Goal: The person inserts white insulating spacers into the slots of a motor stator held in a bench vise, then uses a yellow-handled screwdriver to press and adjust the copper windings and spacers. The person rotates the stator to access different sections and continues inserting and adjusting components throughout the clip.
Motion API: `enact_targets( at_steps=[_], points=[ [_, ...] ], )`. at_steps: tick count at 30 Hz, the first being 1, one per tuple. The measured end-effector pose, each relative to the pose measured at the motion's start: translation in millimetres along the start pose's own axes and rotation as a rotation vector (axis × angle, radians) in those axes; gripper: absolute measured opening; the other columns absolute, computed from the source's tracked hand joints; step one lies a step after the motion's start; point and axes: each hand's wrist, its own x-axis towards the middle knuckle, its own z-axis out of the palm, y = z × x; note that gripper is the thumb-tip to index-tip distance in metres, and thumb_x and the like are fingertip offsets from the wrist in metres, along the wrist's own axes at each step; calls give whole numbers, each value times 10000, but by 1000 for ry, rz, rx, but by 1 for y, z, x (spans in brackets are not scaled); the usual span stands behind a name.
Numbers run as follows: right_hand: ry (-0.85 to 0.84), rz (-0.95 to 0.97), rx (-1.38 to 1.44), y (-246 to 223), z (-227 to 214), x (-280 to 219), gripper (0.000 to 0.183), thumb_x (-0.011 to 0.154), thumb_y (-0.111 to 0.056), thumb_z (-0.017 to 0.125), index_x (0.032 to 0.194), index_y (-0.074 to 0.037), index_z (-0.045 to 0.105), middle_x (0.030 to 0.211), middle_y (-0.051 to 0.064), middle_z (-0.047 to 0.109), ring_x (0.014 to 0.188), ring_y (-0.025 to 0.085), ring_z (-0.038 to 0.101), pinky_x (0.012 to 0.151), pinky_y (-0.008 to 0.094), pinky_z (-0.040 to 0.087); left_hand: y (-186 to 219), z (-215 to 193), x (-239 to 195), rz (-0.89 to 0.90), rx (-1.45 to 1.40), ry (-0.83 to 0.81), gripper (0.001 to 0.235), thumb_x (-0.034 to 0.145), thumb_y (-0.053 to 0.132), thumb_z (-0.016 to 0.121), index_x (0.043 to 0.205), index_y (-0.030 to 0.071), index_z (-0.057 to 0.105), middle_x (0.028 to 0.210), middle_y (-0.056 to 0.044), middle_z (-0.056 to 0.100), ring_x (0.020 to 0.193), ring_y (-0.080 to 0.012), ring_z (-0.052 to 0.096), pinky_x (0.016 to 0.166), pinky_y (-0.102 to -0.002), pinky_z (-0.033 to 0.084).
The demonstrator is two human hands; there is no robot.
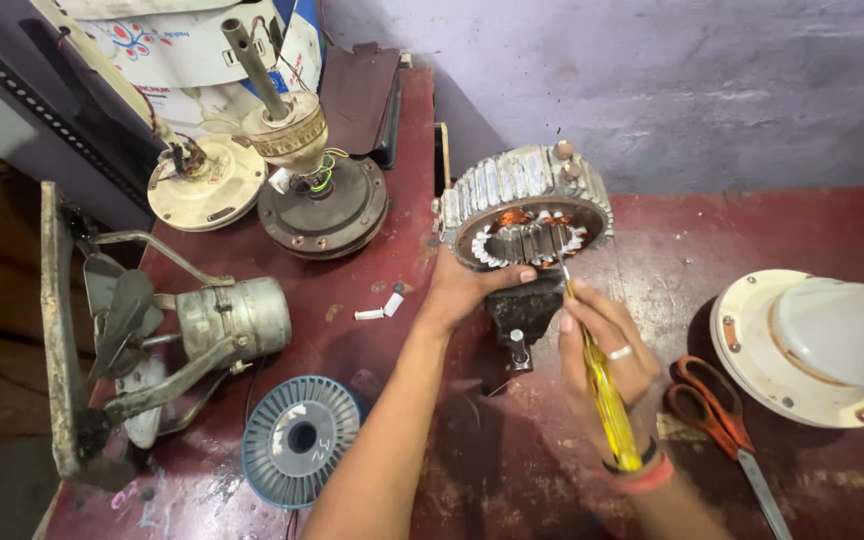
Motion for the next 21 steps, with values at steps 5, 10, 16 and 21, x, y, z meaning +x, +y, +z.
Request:
enact_targets(
  at_steps=[5, 10, 16, 21],
  points=[
    [75, -67, -8, -3, -13, -17, 222, 840, 43, 776, 1051, 14, 715, 1143, 183, 709, 1013, 253, 733, 879, 317, 602, 15, 14, -36, 106, 233, 317, 1087, 594, 141, 1003, 1494, -2, 410, 1454, -178, 575, 1357, -262, 548, 1186, -396, 417],
    [100, -6, 40, 0, -10, -22, 160, 898, 43, 781, 1037, -5, 718, 1092, 161, 753, 973, 220, 766, 846, 288, 622, 18, 16, -63, 230, 416, 446, 1199, 630, 161, 992, 1602, 12, 306, 1571, -222, 486, 1486, -296, 457, 1265, -420, 324],
    [93, 57, 39, -7, -3, -11, 155, 916, 41, 780, 1055, 27, 713, 1031, 172, 758, 896, 200, 760, 798, 278, 597, 1, 7, -27, 75, 100, 273, 1129, 542, 80, 974, 1491, 36, 364, 1435, -148, 513, 1326, -254, 509, 1139, -399, 442],
    [106, 15, 29, -11, -5, -5, 141, 927, 46, 769, 1050, 26, 704, 1031, 183, 752, 897, 218, 757, 811, 298, 596, -11, 16, -9, 41, -240, 112, 867, 639, -9, 931, 1399, -7, 515, 1312, -110, 645, 1224, -228, 624, 1095, -389, 509]
  ],
)
